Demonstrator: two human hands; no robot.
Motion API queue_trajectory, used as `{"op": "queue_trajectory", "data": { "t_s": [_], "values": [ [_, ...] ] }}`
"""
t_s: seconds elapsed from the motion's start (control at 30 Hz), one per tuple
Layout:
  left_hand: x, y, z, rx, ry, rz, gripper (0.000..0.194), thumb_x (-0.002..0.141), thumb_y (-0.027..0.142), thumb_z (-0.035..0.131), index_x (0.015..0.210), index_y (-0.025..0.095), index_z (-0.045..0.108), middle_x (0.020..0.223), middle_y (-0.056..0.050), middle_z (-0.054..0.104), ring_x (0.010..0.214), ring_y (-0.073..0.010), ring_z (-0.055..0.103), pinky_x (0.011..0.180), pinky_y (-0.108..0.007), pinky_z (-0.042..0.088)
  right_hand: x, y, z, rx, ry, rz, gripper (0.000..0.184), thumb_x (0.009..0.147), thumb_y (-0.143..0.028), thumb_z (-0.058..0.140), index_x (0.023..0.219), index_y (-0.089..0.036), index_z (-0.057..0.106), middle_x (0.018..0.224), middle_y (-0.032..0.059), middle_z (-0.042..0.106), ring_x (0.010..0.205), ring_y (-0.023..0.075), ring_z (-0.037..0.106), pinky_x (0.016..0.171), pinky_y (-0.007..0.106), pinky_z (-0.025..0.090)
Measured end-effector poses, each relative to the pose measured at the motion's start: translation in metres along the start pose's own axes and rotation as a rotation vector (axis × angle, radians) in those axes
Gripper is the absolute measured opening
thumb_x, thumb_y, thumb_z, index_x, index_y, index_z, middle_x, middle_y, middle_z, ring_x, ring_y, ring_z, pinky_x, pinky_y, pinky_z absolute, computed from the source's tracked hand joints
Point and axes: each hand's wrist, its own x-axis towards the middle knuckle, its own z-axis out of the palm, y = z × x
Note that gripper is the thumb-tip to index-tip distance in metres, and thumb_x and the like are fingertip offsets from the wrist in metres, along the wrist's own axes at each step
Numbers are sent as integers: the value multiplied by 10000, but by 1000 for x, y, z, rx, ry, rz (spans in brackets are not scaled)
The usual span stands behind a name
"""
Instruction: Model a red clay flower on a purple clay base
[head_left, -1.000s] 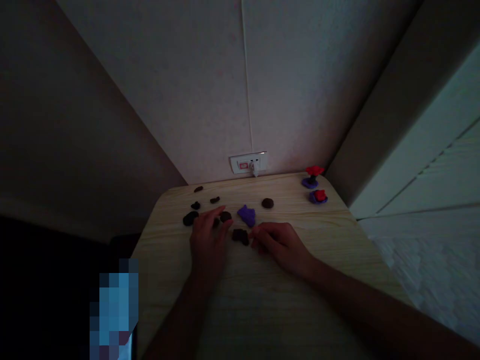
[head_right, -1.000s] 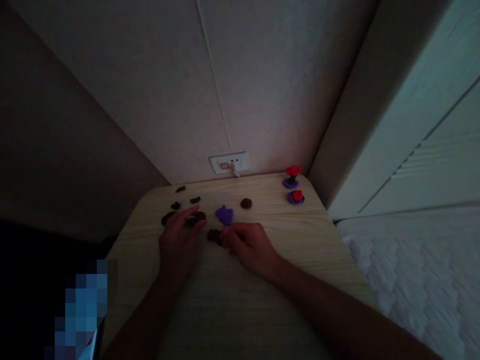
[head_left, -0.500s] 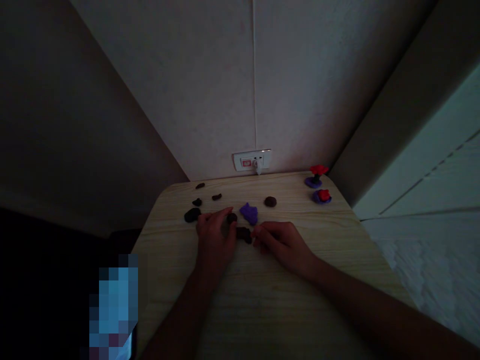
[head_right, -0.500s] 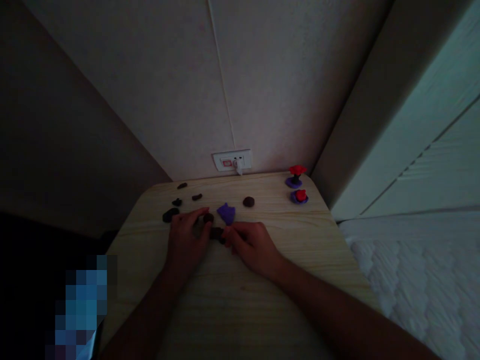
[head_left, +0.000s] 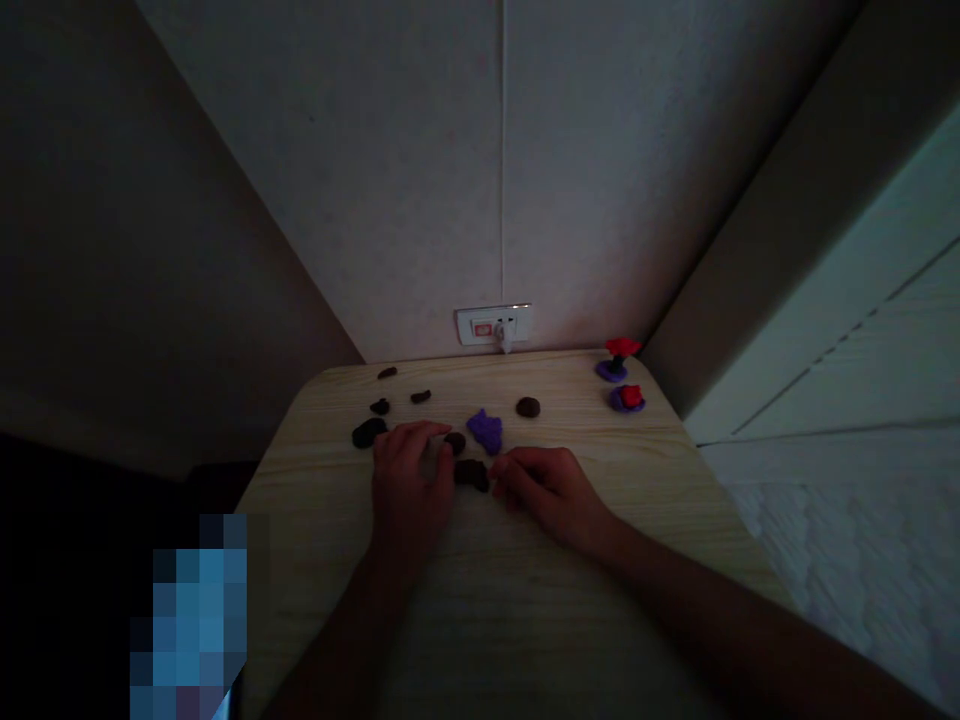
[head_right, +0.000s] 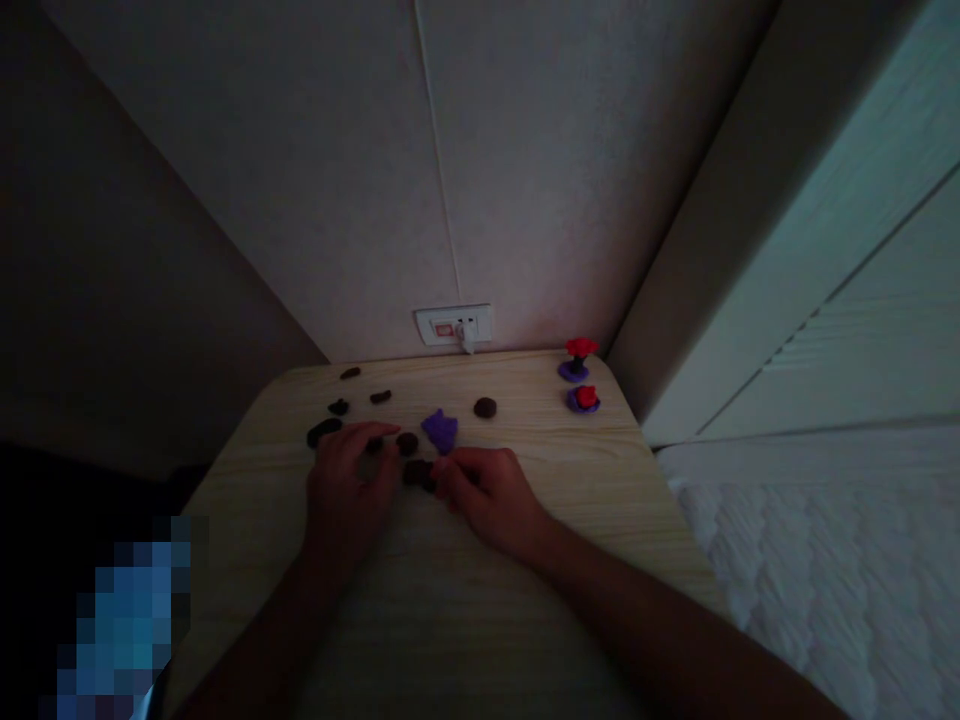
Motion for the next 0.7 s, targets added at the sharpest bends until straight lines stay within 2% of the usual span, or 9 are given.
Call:
{"op": "queue_trajectory", "data": {
  "t_s": [0.1,0.23,0.47,0.57,0.7],
  "values": [
    [0,3,-5,-62,49,-10,110,914,198,606,958,195,707,978,-61,720,984,-247,621,933,-413,479,1,4,-1,6,10,-13,402,987,-445,530,757,-168,710,610,6,633,546,128,562,533,239,406],
    [-2,5,-10,-192,100,-96,142,956,239,567,957,210,706,972,-44,703,972,-223,623,914,-378,485,4,13,-2,28,37,-5,402,987,-463,533,790,-169,725,646,15,663,538,126,557,524,239,412],
    [-1,9,-9,-371,113,-223,197,975,300,526,959,216,703,976,-44,694,940,-218,645,867,-363,504,11,19,-2,79,97,12,400,968,-501,557,835,-171,740,636,13,673,530,127,577,520,233,428],
    [5,19,-11,-393,102,-229,189,963,309,540,943,217,704,960,-37,698,923,-211,645,858,-349,512,13,18,-2,99,106,19,402,956,-503,560,820,-166,730,631,13,669,512,125,561,505,234,418],
    [25,39,-11,-498,56,-223,175,943,289,556,911,205,706,911,-29,708,844,-185,640,748,-302,506,14,15,-2,110,115,25,382,942,-491,563,840,-163,730,644,11,673,505,124,565,504,234,425]
  ]
}}
